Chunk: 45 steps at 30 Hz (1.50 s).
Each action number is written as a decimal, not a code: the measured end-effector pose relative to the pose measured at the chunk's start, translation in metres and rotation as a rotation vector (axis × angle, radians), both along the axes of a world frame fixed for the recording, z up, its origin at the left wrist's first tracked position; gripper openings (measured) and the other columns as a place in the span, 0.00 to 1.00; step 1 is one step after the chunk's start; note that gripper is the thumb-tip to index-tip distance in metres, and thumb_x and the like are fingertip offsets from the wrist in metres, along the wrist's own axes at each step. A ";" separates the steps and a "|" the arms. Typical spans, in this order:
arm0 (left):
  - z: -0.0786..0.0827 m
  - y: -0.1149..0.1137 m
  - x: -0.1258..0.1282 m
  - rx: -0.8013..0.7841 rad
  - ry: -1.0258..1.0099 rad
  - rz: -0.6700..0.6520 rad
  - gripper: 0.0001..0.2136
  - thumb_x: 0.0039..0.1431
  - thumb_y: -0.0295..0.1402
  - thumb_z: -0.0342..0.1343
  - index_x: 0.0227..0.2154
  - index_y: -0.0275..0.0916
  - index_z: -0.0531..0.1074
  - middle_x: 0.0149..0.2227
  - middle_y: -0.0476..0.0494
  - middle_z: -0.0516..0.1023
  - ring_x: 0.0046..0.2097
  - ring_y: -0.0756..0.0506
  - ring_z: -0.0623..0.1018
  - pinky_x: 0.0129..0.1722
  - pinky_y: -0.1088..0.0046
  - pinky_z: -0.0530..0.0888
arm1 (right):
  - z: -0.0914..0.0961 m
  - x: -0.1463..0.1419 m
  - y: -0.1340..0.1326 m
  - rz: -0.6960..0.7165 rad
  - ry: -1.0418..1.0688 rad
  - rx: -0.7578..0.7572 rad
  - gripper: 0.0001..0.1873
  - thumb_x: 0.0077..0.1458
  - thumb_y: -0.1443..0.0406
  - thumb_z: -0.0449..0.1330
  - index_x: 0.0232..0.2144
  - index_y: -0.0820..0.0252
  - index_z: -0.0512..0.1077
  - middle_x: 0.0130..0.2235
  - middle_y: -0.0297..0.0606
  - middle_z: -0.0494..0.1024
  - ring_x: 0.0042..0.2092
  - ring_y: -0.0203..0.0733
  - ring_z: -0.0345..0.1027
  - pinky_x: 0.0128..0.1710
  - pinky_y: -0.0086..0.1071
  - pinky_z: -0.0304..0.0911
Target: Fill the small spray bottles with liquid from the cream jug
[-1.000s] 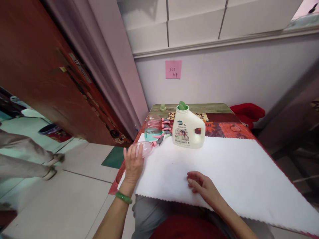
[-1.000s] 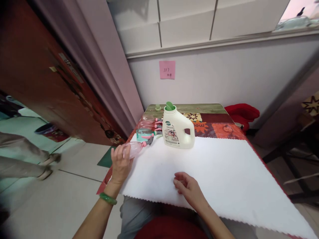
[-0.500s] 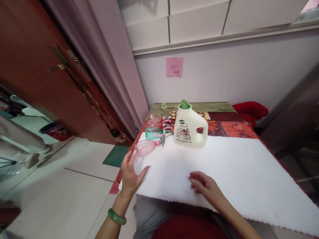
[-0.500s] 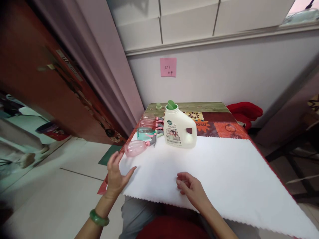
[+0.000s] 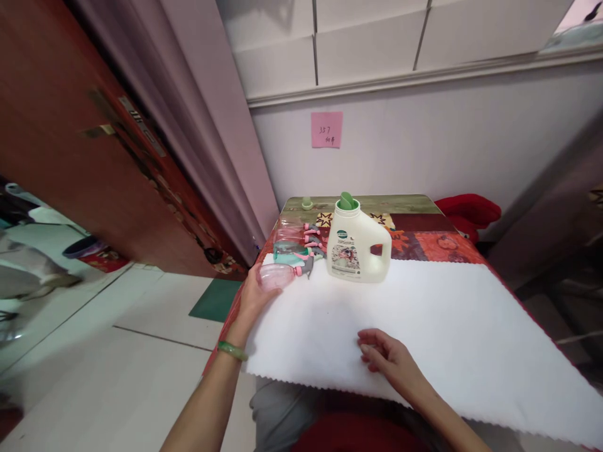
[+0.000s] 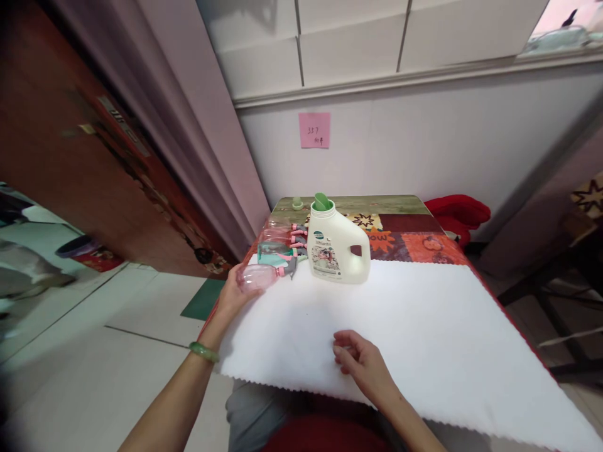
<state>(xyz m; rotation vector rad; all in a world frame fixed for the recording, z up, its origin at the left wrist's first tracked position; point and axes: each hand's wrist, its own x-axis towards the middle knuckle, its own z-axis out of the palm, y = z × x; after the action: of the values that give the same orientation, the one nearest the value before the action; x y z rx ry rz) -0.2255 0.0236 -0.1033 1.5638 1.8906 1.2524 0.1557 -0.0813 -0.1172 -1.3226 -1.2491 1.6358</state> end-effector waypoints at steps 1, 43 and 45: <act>0.001 0.004 -0.001 -0.001 -0.020 -0.019 0.47 0.34 0.34 0.74 0.62 0.41 0.61 0.60 0.33 0.70 0.59 0.33 0.73 0.59 0.51 0.68 | -0.001 -0.001 0.000 -0.006 -0.008 -0.003 0.30 0.49 0.41 0.66 0.43 0.57 0.76 0.43 0.43 0.81 0.37 0.46 0.76 0.34 0.39 0.73; 0.060 0.072 0.014 0.173 -0.166 -0.018 0.43 0.49 0.48 0.68 0.64 0.39 0.57 0.64 0.28 0.64 0.64 0.33 0.68 0.63 0.48 0.64 | 0.033 0.033 0.051 -0.365 -0.037 0.222 0.38 0.51 0.41 0.65 0.55 0.57 0.69 0.51 0.50 0.78 0.40 0.49 0.76 0.37 0.43 0.75; 0.077 0.070 0.039 0.211 -0.200 -0.093 0.35 0.54 0.49 0.65 0.61 0.40 0.62 0.61 0.32 0.69 0.61 0.37 0.72 0.61 0.54 0.68 | 0.055 0.045 0.078 -0.483 -0.115 0.355 0.38 0.54 0.43 0.64 0.60 0.55 0.64 0.55 0.50 0.76 0.44 0.50 0.76 0.43 0.45 0.74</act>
<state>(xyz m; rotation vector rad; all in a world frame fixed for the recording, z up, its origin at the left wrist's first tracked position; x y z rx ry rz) -0.1862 0.0941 -0.0263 1.5433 1.5872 1.5448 0.2012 -0.0036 -0.0625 -1.3687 -1.1099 0.9671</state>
